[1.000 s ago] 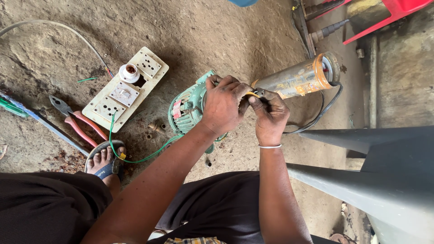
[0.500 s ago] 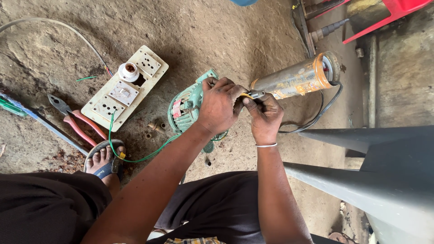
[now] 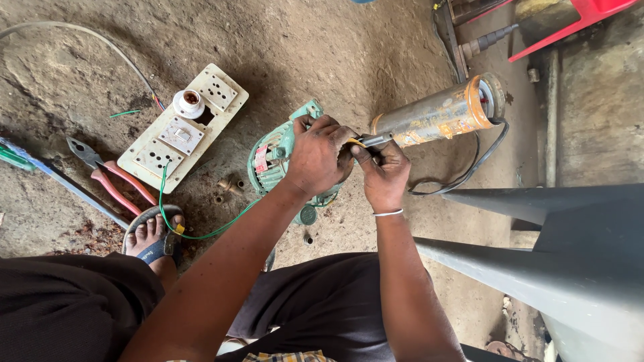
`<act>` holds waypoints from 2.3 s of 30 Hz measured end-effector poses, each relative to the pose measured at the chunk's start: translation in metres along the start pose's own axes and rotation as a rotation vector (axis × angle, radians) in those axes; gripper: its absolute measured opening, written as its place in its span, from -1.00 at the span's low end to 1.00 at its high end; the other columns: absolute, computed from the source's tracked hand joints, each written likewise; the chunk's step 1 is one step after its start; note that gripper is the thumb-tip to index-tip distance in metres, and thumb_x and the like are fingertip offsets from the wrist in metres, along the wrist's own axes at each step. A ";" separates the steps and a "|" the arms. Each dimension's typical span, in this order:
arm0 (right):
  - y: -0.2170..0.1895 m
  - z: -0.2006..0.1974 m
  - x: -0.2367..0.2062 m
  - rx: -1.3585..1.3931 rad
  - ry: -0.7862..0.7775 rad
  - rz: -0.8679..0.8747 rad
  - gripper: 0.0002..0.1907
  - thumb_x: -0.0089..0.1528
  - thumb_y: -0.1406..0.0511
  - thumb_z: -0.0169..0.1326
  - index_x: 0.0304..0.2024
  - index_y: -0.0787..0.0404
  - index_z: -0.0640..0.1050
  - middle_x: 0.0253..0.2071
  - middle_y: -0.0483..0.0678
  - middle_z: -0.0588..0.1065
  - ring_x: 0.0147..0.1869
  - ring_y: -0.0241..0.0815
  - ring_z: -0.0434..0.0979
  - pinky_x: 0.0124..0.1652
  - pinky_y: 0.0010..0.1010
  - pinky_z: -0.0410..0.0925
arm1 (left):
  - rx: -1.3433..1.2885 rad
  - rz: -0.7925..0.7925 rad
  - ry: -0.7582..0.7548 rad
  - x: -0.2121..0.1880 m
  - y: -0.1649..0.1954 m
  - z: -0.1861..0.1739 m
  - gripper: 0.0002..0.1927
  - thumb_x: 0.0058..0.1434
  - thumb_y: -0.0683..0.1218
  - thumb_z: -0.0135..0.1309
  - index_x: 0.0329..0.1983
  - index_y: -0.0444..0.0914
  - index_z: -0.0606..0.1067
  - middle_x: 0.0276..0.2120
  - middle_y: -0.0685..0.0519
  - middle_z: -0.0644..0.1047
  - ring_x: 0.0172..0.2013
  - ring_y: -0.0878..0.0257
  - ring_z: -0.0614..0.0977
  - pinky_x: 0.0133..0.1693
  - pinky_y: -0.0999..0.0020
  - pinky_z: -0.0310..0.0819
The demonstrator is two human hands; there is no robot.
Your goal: The person is repairing an electric motor. They strip the ends of green wires using pliers, connect them to a power strip, and then use sandpaper to clean the metal shaft of the motor.
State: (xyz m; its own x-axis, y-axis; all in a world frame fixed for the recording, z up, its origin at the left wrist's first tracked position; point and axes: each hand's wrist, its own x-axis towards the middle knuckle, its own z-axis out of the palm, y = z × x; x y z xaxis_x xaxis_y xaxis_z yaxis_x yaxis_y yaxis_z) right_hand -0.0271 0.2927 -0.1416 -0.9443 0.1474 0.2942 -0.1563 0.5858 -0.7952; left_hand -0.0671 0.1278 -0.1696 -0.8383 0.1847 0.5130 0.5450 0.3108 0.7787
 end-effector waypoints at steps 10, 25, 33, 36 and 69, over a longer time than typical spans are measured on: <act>0.009 0.010 -0.001 -0.071 0.005 -0.009 -0.79 0.21 0.42 0.33 -0.11 0.33 0.65 -0.22 -0.07 0.65 -0.18 -0.39 0.59 -0.11 -0.54 0.47 | -0.015 -0.003 -0.003 0.000 0.000 -0.010 -0.73 -0.02 -0.15 0.18 -0.21 -0.23 0.56 -0.20 0.06 0.66 -0.02 0.18 0.59 0.12 -0.01 0.12; 0.019 0.023 -0.009 -0.083 -0.021 0.035 -0.85 0.21 0.48 0.28 -0.16 0.34 0.63 -0.28 -0.04 0.65 -0.25 -0.37 0.62 -0.21 -0.52 0.50 | 0.100 -0.080 -0.112 -0.009 0.000 -0.011 -0.68 0.09 -0.13 0.21 -0.05 -0.20 0.59 -0.13 0.07 0.66 0.11 0.14 0.49 0.16 -0.10 0.05; 0.017 0.029 -0.010 -0.155 -0.037 0.027 -0.84 0.18 0.45 0.30 -0.19 0.32 0.62 -0.29 -0.03 0.66 -0.26 -0.35 0.65 -0.21 -0.51 0.51 | 0.170 -0.076 -0.111 -0.012 -0.004 -0.011 -0.68 0.08 -0.12 0.24 -0.06 -0.22 0.58 -0.12 0.07 0.65 0.19 0.11 0.44 0.23 -0.18 -0.03; 0.017 0.030 -0.010 -0.138 -0.037 0.036 -0.85 0.18 0.44 0.30 -0.20 0.32 0.61 -0.30 -0.04 0.66 -0.27 -0.35 0.64 -0.21 -0.51 0.50 | 0.162 -0.076 -0.127 -0.012 -0.004 -0.010 -0.70 0.09 -0.12 0.23 -0.08 -0.20 0.58 -0.11 0.08 0.66 0.19 0.11 0.45 0.24 -0.19 -0.03; 0.024 0.030 -0.015 -0.131 0.004 0.088 -0.83 0.19 0.44 0.32 -0.19 0.34 0.61 -0.30 -0.03 0.65 -0.26 -0.34 0.65 -0.22 -0.52 0.52 | 0.159 -0.039 -0.133 -0.011 -0.005 -0.013 -0.67 0.11 -0.11 0.19 -0.03 -0.22 0.58 -0.09 0.02 0.66 0.16 0.07 0.46 0.23 -0.14 -0.02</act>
State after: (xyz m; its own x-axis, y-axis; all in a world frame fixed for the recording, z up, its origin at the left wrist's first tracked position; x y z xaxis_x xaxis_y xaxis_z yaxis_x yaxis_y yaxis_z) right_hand -0.0257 0.2807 -0.1805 -0.9515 0.2054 0.2289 -0.0340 0.6693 -0.7422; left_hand -0.0609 0.1116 -0.1743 -0.8593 0.2872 0.4231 0.5112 0.4611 0.7253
